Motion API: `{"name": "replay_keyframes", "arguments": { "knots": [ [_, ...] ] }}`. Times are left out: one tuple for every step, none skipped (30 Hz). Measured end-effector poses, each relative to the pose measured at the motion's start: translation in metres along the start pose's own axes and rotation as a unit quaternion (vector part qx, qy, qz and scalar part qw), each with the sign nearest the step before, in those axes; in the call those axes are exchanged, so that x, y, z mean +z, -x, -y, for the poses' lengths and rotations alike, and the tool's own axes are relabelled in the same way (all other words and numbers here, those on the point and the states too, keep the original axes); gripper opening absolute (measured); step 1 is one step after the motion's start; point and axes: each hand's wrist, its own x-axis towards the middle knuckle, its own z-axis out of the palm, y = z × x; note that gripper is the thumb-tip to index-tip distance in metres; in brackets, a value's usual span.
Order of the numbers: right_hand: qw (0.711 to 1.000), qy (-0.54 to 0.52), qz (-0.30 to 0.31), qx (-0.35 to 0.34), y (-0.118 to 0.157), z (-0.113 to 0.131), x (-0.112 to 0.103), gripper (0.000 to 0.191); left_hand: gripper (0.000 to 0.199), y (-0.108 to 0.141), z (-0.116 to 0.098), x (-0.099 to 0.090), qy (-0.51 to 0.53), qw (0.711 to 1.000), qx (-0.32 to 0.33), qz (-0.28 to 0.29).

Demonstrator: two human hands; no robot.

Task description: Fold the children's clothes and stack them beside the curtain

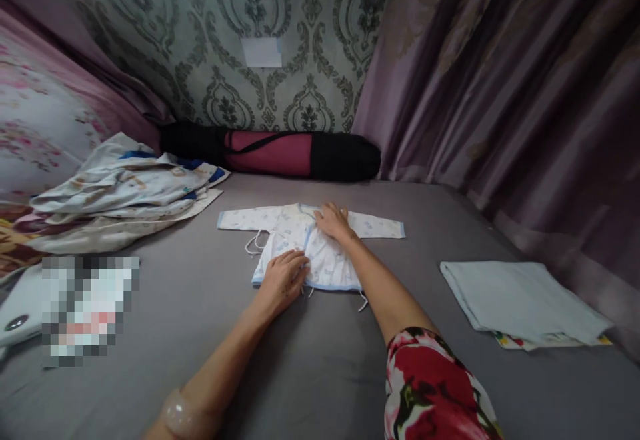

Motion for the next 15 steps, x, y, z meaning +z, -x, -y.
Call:
{"name": "replay_keyframes", "arguments": {
  "knots": [
    [1.000, -0.001, -0.012, -0.005, -0.003, 0.005, -0.003, 0.042, 0.026, 0.000, 0.000, -0.001, 0.001, 1.000, -0.001, -0.007],
    [1.000, 0.001, -0.017, -0.007, -0.007, 0.010, -0.005, 0.040, 0.026, -0.001, 0.001, -0.001, -0.001, 1.000, -0.003, -0.011],
    [1.000, 0.002, -0.012, -0.006, -0.011, 0.016, -0.006, 0.039, 0.026, -0.001, 0.001, -0.002, -0.006, 1.000, -0.006, -0.013],
    [1.000, 0.003, -0.003, -0.003, -0.015, 0.022, -0.005, 0.038, 0.025, -0.001, 0.002, -0.002, -0.010, 1.000, -0.008, -0.014],
    [1.000, 0.002, 0.008, 0.001, -0.020, 0.027, -0.004, 0.037, 0.024, -0.001, 0.002, -0.003, -0.015, 1.000, -0.010, -0.014],
    [1.000, 0.000, 0.018, 0.008, -0.025, 0.032, -0.002, 0.035, 0.024, -0.001, 0.002, -0.003, -0.018, 1.000, -0.010, -0.013],
    [0.999, -0.003, 0.030, 0.018, -0.030, 0.036, 0.000, 0.033, 0.024, -0.001, 0.003, -0.003, -0.020, 1.000, -0.009, -0.011],
    [0.999, -0.006, 0.044, 0.030, -0.035, 0.039, 0.003, 0.031, 0.023, -0.001, 0.003, -0.003, -0.021, 1.000, -0.007, -0.010],
    [0.997, -0.009, 0.059, 0.043, -0.040, 0.041, 0.005, 0.029, 0.023, -0.001, 0.003, -0.003, -0.022, 1.000, -0.004, -0.009],
    [0.996, -0.012, 0.074, 0.054, -0.045, 0.043, 0.007, 0.027, 0.023, -0.001, 0.003, -0.003, -0.022, 1.000, -0.003, -0.009],
    [0.994, -0.015, 0.087, 0.061, -0.048, 0.044, 0.008, 0.026, 0.023, -0.001, 0.004, -0.003, -0.023, 1.000, -0.003, -0.008],
    [0.993, -0.016, 0.097, 0.065, -0.051, 0.044, 0.009, 0.025, 0.023, -0.001, 0.004, -0.002, -0.024, 1.000, -0.003, -0.006],
    [0.992, -0.016, 0.104, 0.066, -0.053, 0.044, 0.009, 0.024, 0.023, -0.001, 0.004, -0.002, -0.025, 1.000, -0.005, -0.004],
    [0.992, -0.015, 0.107, 0.064, -0.055, 0.044, 0.009, 0.023, 0.023, -0.001, 0.004, -0.002, -0.027, 1.000, -0.006, -0.002],
    [0.992, -0.015, 0.111, 0.063, -0.055, 0.044, 0.008, 0.022, 0.024, -0.001, 0.004, -0.001, -0.029, 1.000, -0.007, 0.001]
  ]
}}
